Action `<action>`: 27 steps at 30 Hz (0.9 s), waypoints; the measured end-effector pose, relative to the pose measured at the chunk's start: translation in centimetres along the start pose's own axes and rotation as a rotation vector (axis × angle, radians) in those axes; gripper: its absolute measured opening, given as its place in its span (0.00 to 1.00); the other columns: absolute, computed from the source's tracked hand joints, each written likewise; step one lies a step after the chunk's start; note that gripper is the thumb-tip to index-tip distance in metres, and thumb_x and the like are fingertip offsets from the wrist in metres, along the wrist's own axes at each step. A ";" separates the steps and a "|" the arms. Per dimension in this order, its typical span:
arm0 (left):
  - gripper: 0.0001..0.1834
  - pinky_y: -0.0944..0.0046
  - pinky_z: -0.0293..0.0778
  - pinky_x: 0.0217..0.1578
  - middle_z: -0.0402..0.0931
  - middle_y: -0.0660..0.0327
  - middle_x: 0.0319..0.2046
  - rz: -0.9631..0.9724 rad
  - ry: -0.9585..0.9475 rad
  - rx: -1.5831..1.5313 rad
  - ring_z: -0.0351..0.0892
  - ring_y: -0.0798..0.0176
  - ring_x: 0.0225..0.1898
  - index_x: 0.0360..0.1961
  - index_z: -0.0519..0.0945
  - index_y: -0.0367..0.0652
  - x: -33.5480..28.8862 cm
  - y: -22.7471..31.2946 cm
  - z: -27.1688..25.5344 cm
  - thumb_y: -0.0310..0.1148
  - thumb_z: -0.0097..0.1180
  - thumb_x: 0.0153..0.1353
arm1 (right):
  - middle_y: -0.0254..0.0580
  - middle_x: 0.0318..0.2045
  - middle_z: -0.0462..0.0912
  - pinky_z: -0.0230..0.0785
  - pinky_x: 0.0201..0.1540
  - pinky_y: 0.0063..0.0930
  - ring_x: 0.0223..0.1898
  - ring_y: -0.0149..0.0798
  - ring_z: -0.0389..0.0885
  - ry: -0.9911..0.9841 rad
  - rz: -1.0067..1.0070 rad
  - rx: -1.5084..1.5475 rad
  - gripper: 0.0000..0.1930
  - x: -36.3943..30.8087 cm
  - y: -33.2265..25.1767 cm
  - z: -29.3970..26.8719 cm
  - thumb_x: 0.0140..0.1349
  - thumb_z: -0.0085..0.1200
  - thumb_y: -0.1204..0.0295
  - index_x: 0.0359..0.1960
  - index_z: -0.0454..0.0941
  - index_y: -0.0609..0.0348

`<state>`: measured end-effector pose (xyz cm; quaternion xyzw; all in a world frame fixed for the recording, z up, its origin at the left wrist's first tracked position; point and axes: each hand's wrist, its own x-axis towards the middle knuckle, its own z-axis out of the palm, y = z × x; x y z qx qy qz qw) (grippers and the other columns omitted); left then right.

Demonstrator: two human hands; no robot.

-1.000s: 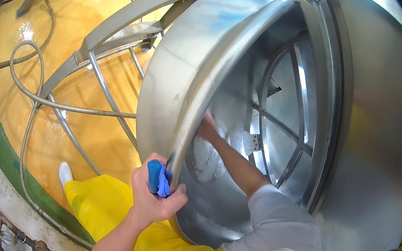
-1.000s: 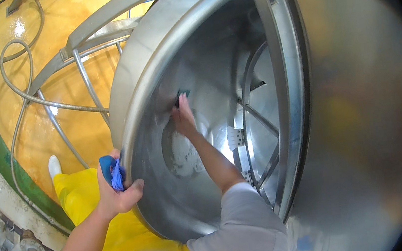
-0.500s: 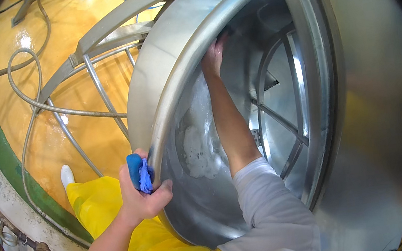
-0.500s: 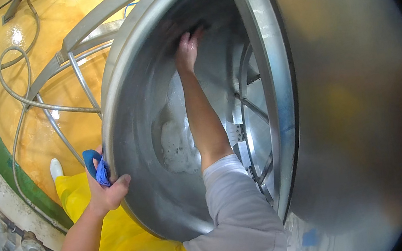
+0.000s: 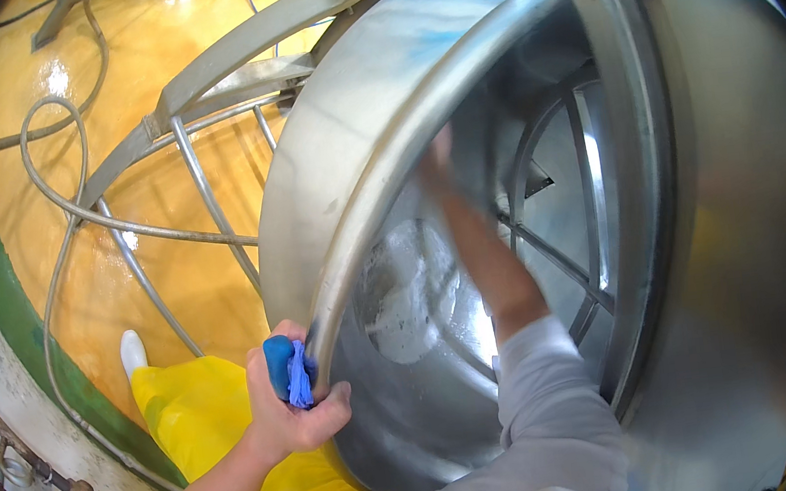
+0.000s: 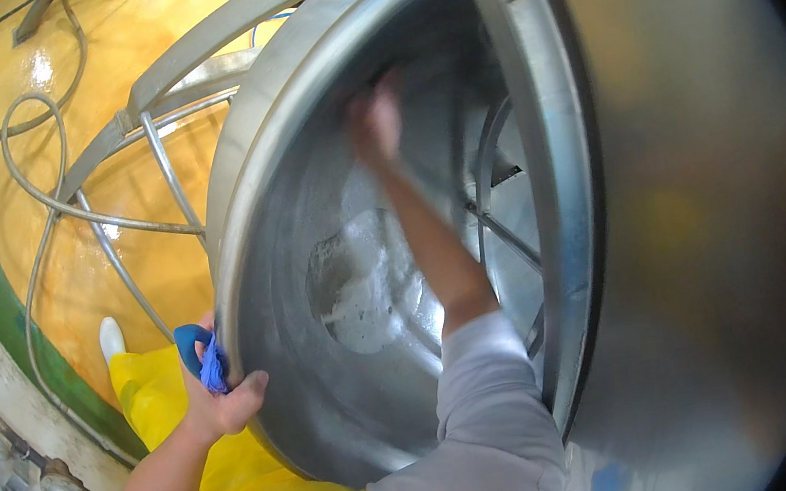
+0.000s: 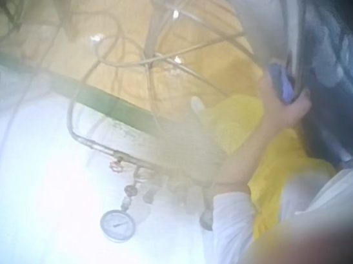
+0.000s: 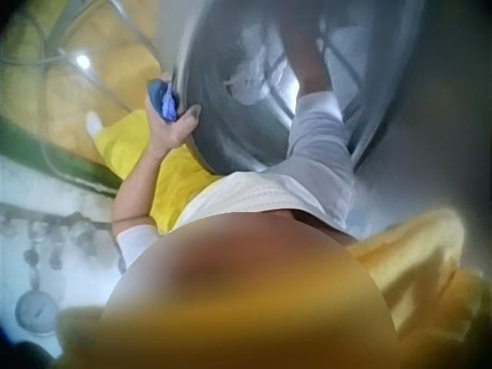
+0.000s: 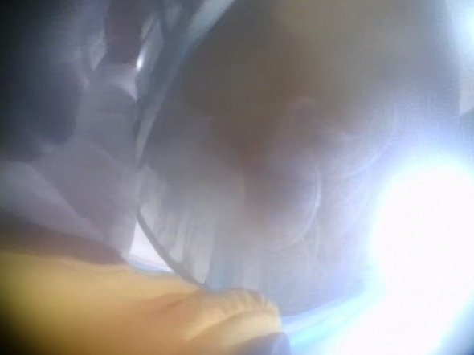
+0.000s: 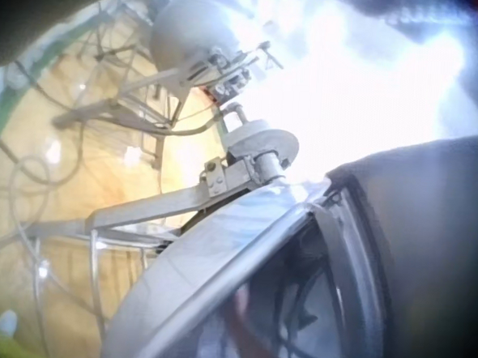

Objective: The person scrubs the interior and exterior of a large stainless steel kettle using a sponge and a blue hose. They wipe the inside surface, then move around the kettle to scrub the outside and rinse it with water.

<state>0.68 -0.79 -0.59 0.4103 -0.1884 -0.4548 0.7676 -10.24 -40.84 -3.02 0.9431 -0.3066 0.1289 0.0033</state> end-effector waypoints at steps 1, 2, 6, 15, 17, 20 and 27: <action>0.20 0.71 0.55 0.19 0.58 0.72 0.12 0.002 0.003 0.003 0.55 0.74 0.15 0.29 0.68 0.40 -0.1 0.0 0.0 0.29 0.67 0.37 | 0.58 0.77 0.42 0.34 0.78 0.43 0.78 0.55 0.42 0.190 -0.017 0.061 0.36 6.1 1.5 -2.8 0.72 0.41 0.65 0.77 0.42 0.66; 0.20 0.71 0.55 0.19 0.59 0.72 0.12 -0.016 0.005 -0.021 0.56 0.74 0.15 0.28 0.68 0.40 -0.3 0.1 0.1 0.29 0.67 0.37 | 0.58 0.77 0.43 0.35 0.78 0.43 0.77 0.54 0.43 0.341 -0.025 0.124 0.36 11.0 2.2 -5.8 0.73 0.40 0.64 0.77 0.42 0.66; 0.20 0.71 0.59 0.19 0.62 0.71 0.13 0.021 -0.021 -0.016 0.59 0.74 0.15 0.28 0.69 0.41 -0.4 -0.1 0.0 0.31 0.69 0.36 | 0.58 0.75 0.47 0.39 0.77 0.44 0.75 0.53 0.47 0.580 -0.080 0.112 0.34 15.5 3.6 -8.7 0.74 0.39 0.62 0.76 0.45 0.66; 0.20 0.72 0.57 0.19 0.62 0.72 0.13 -0.044 -0.050 -0.010 0.59 0.76 0.15 0.28 0.70 0.41 0.0 -0.1 -0.6 0.31 0.70 0.37 | 0.57 0.71 0.57 0.48 0.74 0.44 0.71 0.50 0.57 -0.440 -0.176 0.287 0.32 -16.5 -9.0 2.1 0.76 0.36 0.57 0.74 0.51 0.66; 0.21 0.72 0.56 0.18 0.62 0.72 0.13 -0.089 -0.042 -0.012 0.58 0.76 0.16 0.28 0.70 0.41 -0.5 0.3 -0.4 0.31 0.70 0.37 | 0.57 0.70 0.59 0.50 0.74 0.44 0.70 0.50 0.59 -0.277 -0.092 0.156 0.32 -9.5 -4.9 2.1 0.76 0.35 0.55 0.73 0.52 0.66; 0.22 0.71 0.55 0.19 0.60 0.74 0.14 -0.053 -0.005 -0.047 0.56 0.76 0.16 0.30 0.69 0.41 -0.6 0.1 -0.2 0.30 0.70 0.37 | 0.57 0.69 0.62 0.53 0.73 0.45 0.69 0.49 0.63 0.191 0.049 0.596 0.32 9.3 0.8 -6.8 0.77 0.34 0.54 0.72 0.54 0.66; 0.22 0.71 0.55 0.22 0.57 0.73 0.16 -0.145 0.127 -0.099 0.56 0.76 0.18 0.31 0.69 0.41 -1.2 0.8 0.8 0.29 0.69 0.37 | 0.58 0.73 0.56 0.50 0.75 0.44 0.73 0.49 0.58 0.577 -0.240 0.173 0.36 8.9 2.3 -4.0 0.77 0.35 0.52 0.76 0.46 0.67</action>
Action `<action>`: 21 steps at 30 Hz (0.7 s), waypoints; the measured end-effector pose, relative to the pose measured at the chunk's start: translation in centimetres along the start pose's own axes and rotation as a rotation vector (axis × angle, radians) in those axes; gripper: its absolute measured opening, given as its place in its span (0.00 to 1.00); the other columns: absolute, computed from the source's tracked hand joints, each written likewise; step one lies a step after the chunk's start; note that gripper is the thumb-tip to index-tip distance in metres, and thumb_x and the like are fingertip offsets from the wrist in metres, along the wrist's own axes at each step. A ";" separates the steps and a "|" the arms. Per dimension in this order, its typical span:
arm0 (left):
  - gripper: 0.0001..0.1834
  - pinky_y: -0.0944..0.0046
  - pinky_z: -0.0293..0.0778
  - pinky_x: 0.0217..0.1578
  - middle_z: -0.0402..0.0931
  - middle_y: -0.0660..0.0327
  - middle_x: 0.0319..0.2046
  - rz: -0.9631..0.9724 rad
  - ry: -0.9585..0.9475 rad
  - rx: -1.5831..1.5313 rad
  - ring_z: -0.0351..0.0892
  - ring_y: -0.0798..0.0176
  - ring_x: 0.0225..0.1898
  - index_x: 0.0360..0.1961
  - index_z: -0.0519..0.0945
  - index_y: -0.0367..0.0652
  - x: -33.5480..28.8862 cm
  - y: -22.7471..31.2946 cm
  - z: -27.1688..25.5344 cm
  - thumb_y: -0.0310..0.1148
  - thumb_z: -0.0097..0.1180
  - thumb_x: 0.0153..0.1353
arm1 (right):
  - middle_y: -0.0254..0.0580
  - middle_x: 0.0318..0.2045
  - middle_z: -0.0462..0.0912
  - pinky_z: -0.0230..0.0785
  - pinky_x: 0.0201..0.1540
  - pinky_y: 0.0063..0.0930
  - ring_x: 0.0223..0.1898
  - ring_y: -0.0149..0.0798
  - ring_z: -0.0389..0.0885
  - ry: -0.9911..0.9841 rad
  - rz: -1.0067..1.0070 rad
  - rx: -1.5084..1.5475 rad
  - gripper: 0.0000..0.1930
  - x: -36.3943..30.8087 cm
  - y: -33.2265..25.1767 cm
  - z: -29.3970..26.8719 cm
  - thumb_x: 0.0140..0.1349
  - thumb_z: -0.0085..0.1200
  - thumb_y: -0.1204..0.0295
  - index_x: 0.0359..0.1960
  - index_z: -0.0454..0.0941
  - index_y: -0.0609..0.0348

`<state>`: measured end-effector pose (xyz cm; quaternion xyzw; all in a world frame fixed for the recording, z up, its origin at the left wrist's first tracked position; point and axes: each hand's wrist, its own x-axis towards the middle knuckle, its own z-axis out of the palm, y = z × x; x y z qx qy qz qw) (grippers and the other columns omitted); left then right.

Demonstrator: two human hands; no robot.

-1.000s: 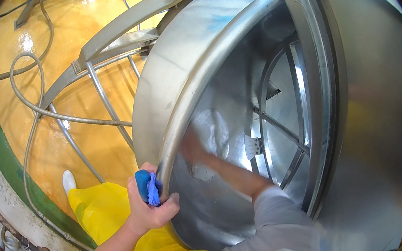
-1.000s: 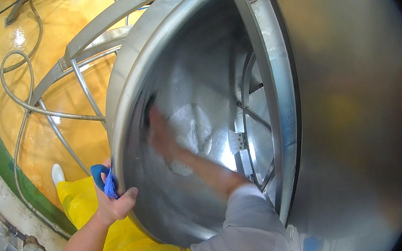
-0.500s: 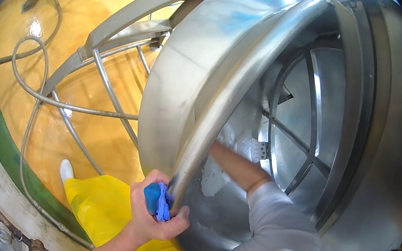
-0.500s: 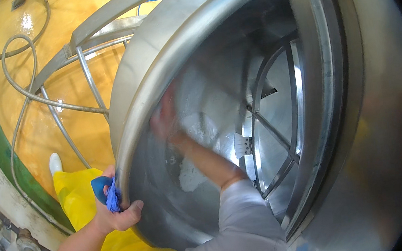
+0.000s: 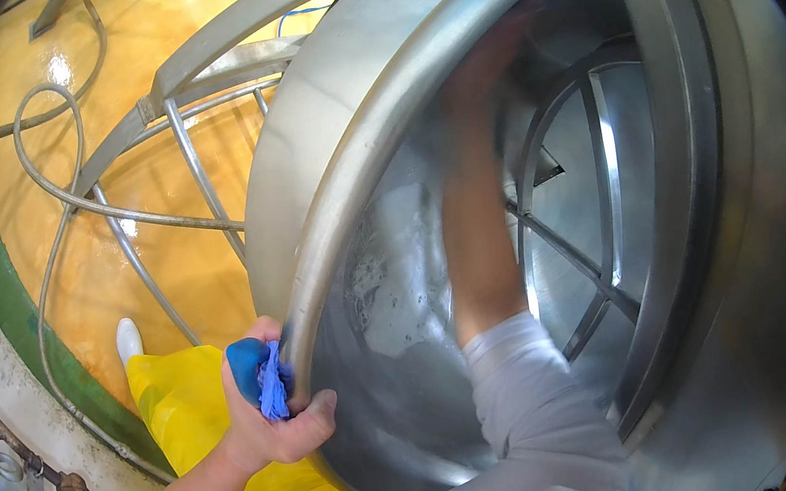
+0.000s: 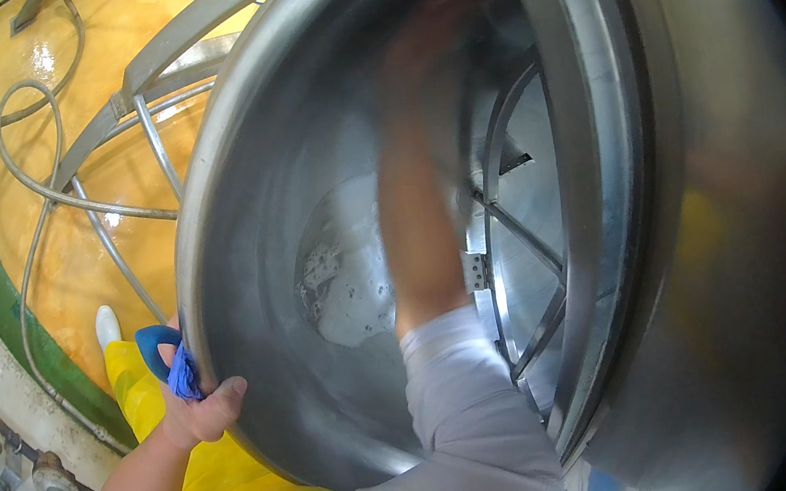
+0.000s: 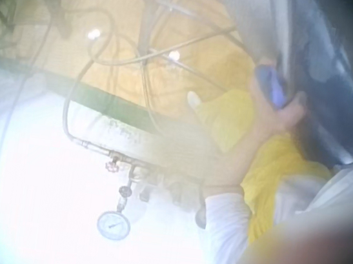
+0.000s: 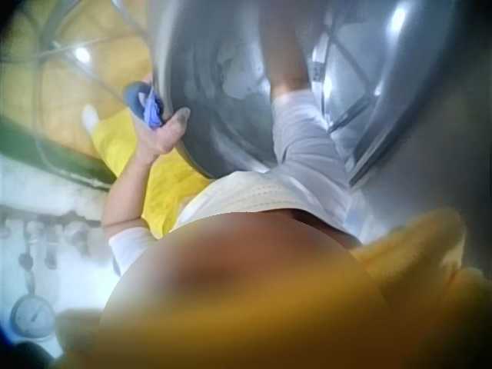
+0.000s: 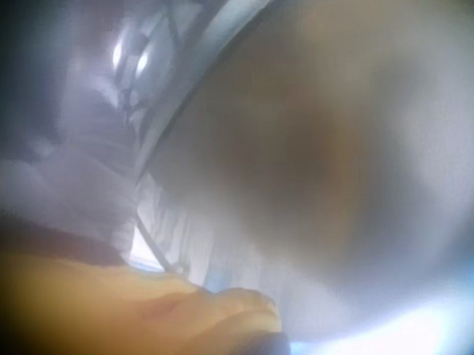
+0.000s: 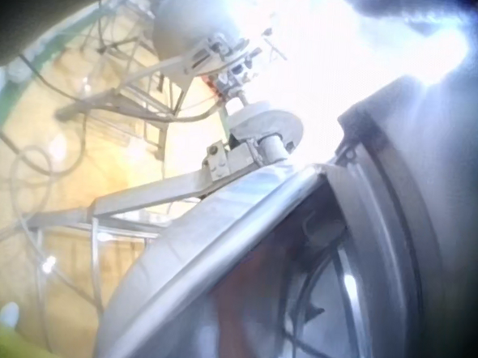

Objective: The person scrubs the interior and exterior of a large stainless steel kettle using a sponge and a blue hose. They wipe the inside surface, then move around the kettle to scrub the outside and rinse it with water.

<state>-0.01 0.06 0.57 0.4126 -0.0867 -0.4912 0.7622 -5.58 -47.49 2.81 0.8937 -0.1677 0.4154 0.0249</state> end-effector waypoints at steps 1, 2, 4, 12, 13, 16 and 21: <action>0.22 0.71 0.55 0.22 0.57 0.73 0.17 0.014 -0.004 0.022 0.56 0.76 0.19 0.33 0.69 0.41 0.0 -0.2 -0.1 0.29 0.69 0.37 | 0.58 0.73 0.56 0.49 0.76 0.43 0.73 0.49 0.58 -0.195 0.064 -0.016 0.36 -6.1 -2.9 0.9 0.77 0.35 0.53 0.76 0.46 0.66; 0.24 0.71 0.55 0.22 0.57 0.73 0.17 0.038 -0.031 0.044 0.55 0.76 0.19 0.35 0.69 0.41 0.1 -0.6 -0.4 0.29 0.69 0.37 | 0.58 0.73 0.55 0.49 0.76 0.43 0.73 0.49 0.57 -0.401 0.125 0.023 0.35 -12.3 -6.8 0.9 0.77 0.35 0.55 0.76 0.45 0.66; 0.28 0.71 0.54 0.22 0.56 0.73 0.18 0.090 -0.116 0.082 0.54 0.75 0.19 0.39 0.68 0.40 0.6 -1.5 -1.2 0.29 0.69 0.37 | 0.58 0.74 0.54 0.48 0.76 0.41 0.74 0.48 0.56 -0.753 0.222 0.159 0.34 -22.0 -15.5 -2.4 0.76 0.35 0.57 0.76 0.44 0.66; 0.29 0.70 0.52 0.22 0.56 0.74 0.18 0.126 -0.092 0.090 0.52 0.75 0.18 0.42 0.66 0.39 -0.1 -2.4 -1.1 0.28 0.68 0.38 | 0.61 0.76 0.50 0.46 0.77 0.38 0.76 0.50 0.54 -0.443 0.073 -0.396 0.33 -10.0 3.0 -2.3 0.76 0.35 0.65 0.77 0.41 0.64; 0.29 0.70 0.52 0.22 0.56 0.74 0.18 0.067 -0.091 0.089 0.52 0.75 0.18 0.42 0.66 0.39 -0.4 -1.4 -0.9 0.28 0.68 0.38 | 0.63 0.76 0.50 0.48 0.77 0.40 0.76 0.52 0.55 -0.327 -0.029 -0.443 0.33 -7.3 6.3 -3.3 0.76 0.35 0.65 0.78 0.41 0.64; 0.30 0.70 0.52 0.22 0.56 0.74 0.19 0.010 -0.144 0.127 0.53 0.75 0.18 0.43 0.66 0.39 -0.5 -0.6 -1.1 0.27 0.68 0.38 | 0.66 0.75 0.50 0.50 0.76 0.43 0.75 0.57 0.56 -0.139 -0.037 -0.610 0.33 -3.4 7.3 -2.7 0.76 0.35 0.65 0.78 0.42 0.62; 0.30 0.70 0.53 0.22 0.56 0.74 0.18 0.139 -0.141 0.105 0.54 0.75 0.18 0.44 0.67 0.39 0.5 -1.9 -1.5 0.27 0.68 0.38 | 0.60 0.79 0.38 0.38 0.78 0.51 0.80 0.59 0.37 -0.963 0.306 0.096 0.45 -23.4 -12.2 -7.3 0.58 0.55 0.76 0.78 0.48 0.60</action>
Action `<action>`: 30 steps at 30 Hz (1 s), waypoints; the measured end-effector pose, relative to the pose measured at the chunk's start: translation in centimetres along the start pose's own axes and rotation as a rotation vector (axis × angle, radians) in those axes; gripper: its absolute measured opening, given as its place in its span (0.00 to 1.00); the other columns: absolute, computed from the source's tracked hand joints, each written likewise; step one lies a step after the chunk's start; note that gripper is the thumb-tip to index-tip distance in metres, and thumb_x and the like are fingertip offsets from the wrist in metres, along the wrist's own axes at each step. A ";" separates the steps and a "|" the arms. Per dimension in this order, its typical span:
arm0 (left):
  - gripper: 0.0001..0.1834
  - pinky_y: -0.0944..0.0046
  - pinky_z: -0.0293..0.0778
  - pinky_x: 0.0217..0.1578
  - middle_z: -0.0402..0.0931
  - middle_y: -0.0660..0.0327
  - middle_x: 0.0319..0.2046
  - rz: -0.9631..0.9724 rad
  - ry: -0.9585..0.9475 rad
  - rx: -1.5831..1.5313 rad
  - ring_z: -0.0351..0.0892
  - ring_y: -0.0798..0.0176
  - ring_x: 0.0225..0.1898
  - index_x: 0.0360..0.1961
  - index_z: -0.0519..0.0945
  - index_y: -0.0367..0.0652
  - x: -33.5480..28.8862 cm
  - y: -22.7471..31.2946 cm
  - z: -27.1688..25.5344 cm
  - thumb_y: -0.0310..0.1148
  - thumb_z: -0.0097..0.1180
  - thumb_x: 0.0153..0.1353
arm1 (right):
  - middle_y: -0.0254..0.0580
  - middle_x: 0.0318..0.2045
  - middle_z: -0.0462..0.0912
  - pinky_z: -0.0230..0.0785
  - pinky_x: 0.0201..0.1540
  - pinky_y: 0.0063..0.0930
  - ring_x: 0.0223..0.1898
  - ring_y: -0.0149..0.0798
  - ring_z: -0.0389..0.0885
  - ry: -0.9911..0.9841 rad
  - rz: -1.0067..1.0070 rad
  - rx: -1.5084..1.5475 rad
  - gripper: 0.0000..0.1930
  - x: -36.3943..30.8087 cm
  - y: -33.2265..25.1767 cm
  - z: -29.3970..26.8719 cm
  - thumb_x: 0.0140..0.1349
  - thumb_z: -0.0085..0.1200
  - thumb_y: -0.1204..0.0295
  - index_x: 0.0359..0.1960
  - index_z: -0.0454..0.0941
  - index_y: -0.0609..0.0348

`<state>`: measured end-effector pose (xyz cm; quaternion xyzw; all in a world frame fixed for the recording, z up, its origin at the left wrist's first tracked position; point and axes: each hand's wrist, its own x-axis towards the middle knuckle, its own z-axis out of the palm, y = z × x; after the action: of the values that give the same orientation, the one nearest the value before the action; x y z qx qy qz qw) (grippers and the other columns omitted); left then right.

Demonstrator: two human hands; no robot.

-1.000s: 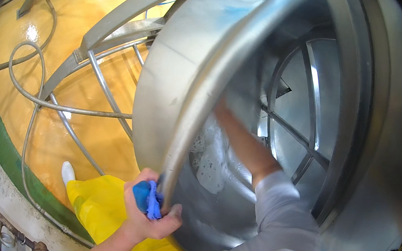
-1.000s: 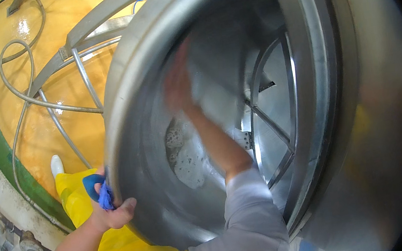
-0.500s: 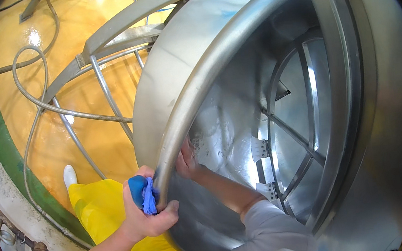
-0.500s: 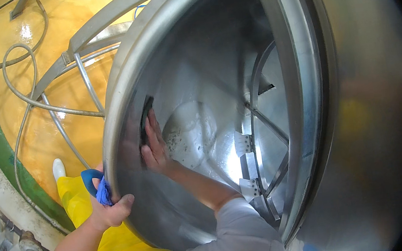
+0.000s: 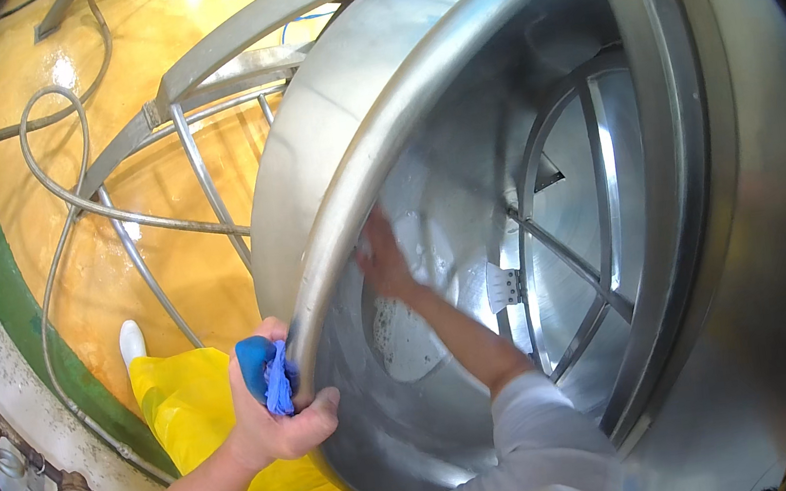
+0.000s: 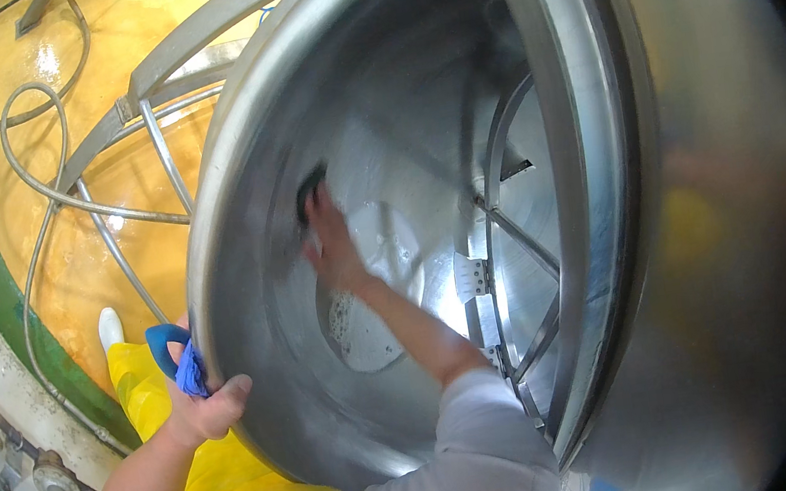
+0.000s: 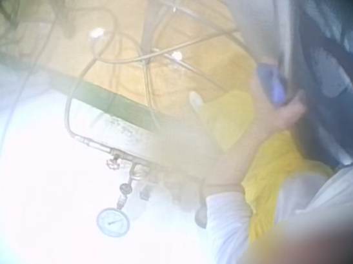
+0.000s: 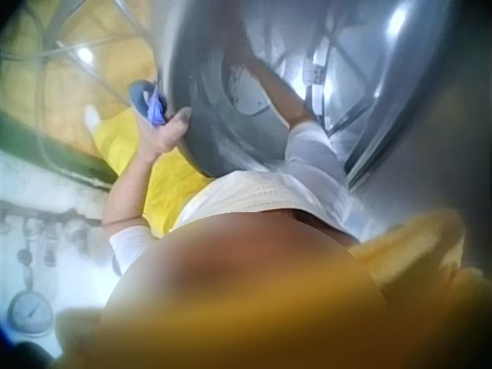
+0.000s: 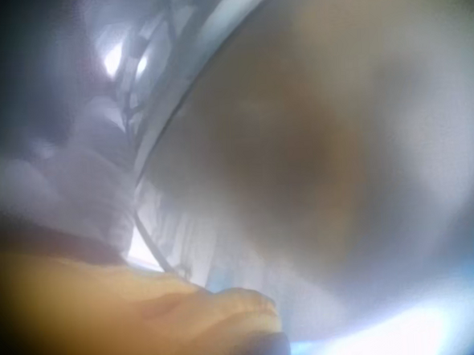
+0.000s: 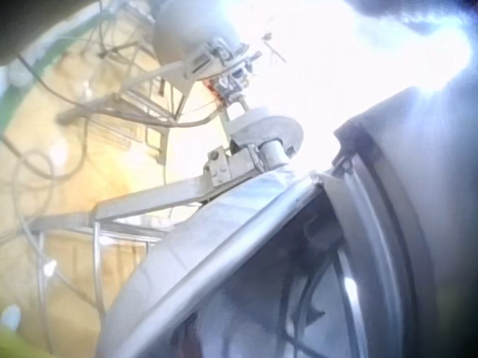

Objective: The person scrubs the interior and exterior of a large stainless steel kettle using a sponge and a blue hose. They wipe the inside surface, then move around the kettle to scrub the outside and rinse it with water.

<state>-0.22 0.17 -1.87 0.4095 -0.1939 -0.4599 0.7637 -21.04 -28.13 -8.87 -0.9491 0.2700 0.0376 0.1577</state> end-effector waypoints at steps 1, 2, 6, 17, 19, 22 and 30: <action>0.31 0.70 0.53 0.22 0.56 0.74 0.18 0.009 -0.018 -0.004 0.54 0.75 0.18 0.45 0.67 0.39 0.1 -0.2 -0.2 0.27 0.68 0.38 | 0.60 0.79 0.38 0.38 0.78 0.51 0.80 0.59 0.37 -0.032 -0.030 -0.027 0.45 -1.8 -0.6 0.3 0.59 0.56 0.75 0.78 0.48 0.61; 0.31 0.70 0.54 0.23 0.56 0.74 0.18 -0.001 -0.015 -0.008 0.54 0.75 0.18 0.45 0.67 0.39 0.1 -0.2 -0.2 0.27 0.68 0.38 | 0.61 0.79 0.38 0.37 0.78 0.52 0.80 0.58 0.37 -0.065 -0.054 -0.050 0.45 -3.4 -1.0 0.6 0.59 0.56 0.74 0.78 0.47 0.62; 0.31 0.69 0.54 0.23 0.56 0.74 0.17 -0.065 0.056 -0.018 0.55 0.75 0.18 0.44 0.67 0.39 -0.4 0.2 0.4 0.28 0.68 0.37 | 0.68 0.77 0.42 0.40 0.77 0.53 0.78 0.63 0.42 0.352 -0.093 -0.242 0.43 7.1 3.4 -4.4 0.63 0.55 0.70 0.76 0.44 0.70; 0.27 0.69 0.53 0.21 0.57 0.73 0.14 -0.022 -0.005 0.032 0.54 0.74 0.16 0.40 0.67 0.38 0.3 0.9 0.1 0.28 0.67 0.37 | 0.67 0.77 0.38 0.36 0.79 0.46 0.79 0.59 0.38 0.336 -0.186 -0.111 0.43 6.5 5.1 -3.1 0.65 0.51 0.73 0.76 0.39 0.71; 0.29 0.70 0.54 0.21 0.59 0.73 0.16 0.009 -0.010 0.038 0.55 0.75 0.17 0.42 0.68 0.38 0.5 0.7 -0.2 0.28 0.68 0.37 | 0.70 0.77 0.39 0.38 0.78 0.51 0.79 0.62 0.39 0.061 -0.025 -0.009 0.41 0.0 1.0 -0.1 0.67 0.48 0.70 0.75 0.40 0.76; 0.32 0.70 0.56 0.24 0.64 0.71 0.21 -0.003 0.050 0.010 0.60 0.75 0.20 0.46 0.68 0.38 -0.3 -0.2 0.1 0.29 0.69 0.38 | 0.72 0.75 0.42 0.43 0.76 0.52 0.77 0.65 0.45 0.153 0.066 -0.156 0.38 0.5 4.0 -0.5 0.74 0.40 0.58 0.75 0.44 0.76; 0.37 0.65 0.67 0.42 0.67 0.63 0.40 -0.162 0.001 0.065 0.67 0.68 0.39 0.55 0.67 0.36 -0.9 0.7 -0.4 0.33 0.67 0.41 | 0.68 0.76 0.44 0.45 0.76 0.50 0.77 0.61 0.47 0.215 0.396 -0.149 0.37 2.0 12.4 -6.0 0.76 0.35 0.52 0.75 0.47 0.70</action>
<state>0.00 1.30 -1.49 0.4487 -0.1747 -0.5133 0.7104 -25.96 -41.03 -6.99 -0.8853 0.4624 -0.0136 0.0471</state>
